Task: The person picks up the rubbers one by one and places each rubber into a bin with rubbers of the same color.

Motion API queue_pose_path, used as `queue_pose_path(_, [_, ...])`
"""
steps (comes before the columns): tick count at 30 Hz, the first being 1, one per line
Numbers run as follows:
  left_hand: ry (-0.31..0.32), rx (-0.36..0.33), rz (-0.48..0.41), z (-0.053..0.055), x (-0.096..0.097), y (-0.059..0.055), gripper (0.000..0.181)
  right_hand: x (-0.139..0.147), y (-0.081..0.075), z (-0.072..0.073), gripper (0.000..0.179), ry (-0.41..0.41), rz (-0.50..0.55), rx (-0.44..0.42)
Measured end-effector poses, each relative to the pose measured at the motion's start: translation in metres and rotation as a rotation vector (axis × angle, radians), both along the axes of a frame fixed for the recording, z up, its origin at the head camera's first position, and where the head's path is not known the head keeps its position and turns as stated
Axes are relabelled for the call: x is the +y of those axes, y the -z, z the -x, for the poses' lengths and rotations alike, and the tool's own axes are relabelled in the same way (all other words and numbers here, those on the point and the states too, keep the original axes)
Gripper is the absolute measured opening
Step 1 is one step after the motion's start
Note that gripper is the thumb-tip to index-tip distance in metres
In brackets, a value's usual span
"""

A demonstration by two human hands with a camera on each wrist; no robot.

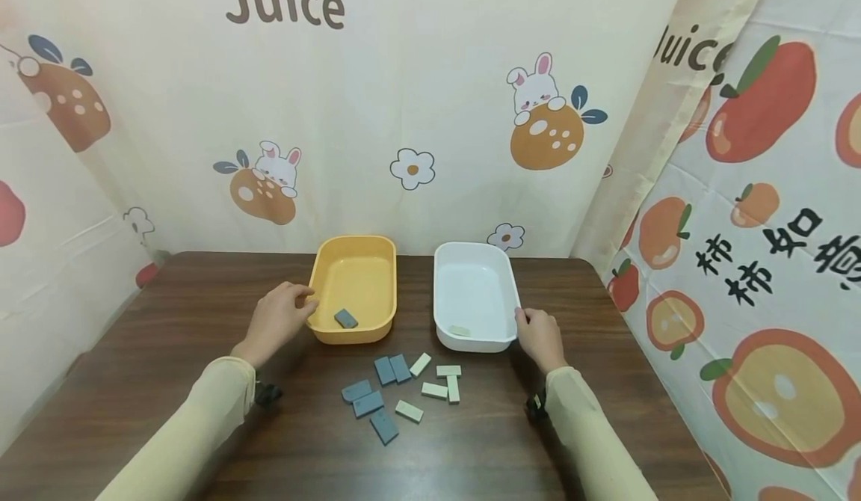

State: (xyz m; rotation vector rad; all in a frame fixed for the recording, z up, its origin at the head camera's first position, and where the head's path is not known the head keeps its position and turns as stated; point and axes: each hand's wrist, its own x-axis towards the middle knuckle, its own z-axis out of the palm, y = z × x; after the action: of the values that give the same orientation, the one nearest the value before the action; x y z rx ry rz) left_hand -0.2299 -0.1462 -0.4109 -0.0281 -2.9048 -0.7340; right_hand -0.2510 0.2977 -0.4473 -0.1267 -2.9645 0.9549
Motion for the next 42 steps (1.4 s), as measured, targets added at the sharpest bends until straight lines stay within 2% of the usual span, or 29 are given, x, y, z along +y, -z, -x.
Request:
queue_pose_path(7, [-0.016,-0.049,0.020,-0.002,-0.007,0.004,0.039,0.000,-0.001,0.000,0.046,0.001,0.003,-0.020])
queue_pose_path(12, [-0.017,-0.045,0.041,-0.004,-0.008,0.010,0.040,0.000,0.000,0.000,0.045,0.004,0.008,-0.019])
queue_pose_path(17, [-0.036,-0.015,0.008,-0.005,-0.008,0.014,0.040,0.000,-0.001,0.000,0.045,-0.001,0.006,-0.003])
queue_pose_path(24, [-0.051,-0.035,-0.045,-0.007,-0.004,0.015,0.040,0.000,-0.002,-0.001,0.045,0.011,0.009,-0.009])
queue_pose_path(30, [-0.054,-0.038,-0.052,-0.009,-0.004,0.020,0.041,0.003,-0.003,-0.005,0.048,0.025,0.039,-0.004])
queue_pose_path(39, [-0.043,0.002,-0.061,-0.009,-0.004,0.020,0.040,0.003,-0.018,-0.006,0.038,0.104,0.059,0.153])
queue_pose_path(42, [-0.043,-0.004,-0.073,-0.009,-0.005,0.021,0.040,0.001,-0.023,-0.007,0.035,0.108,0.057,0.195])
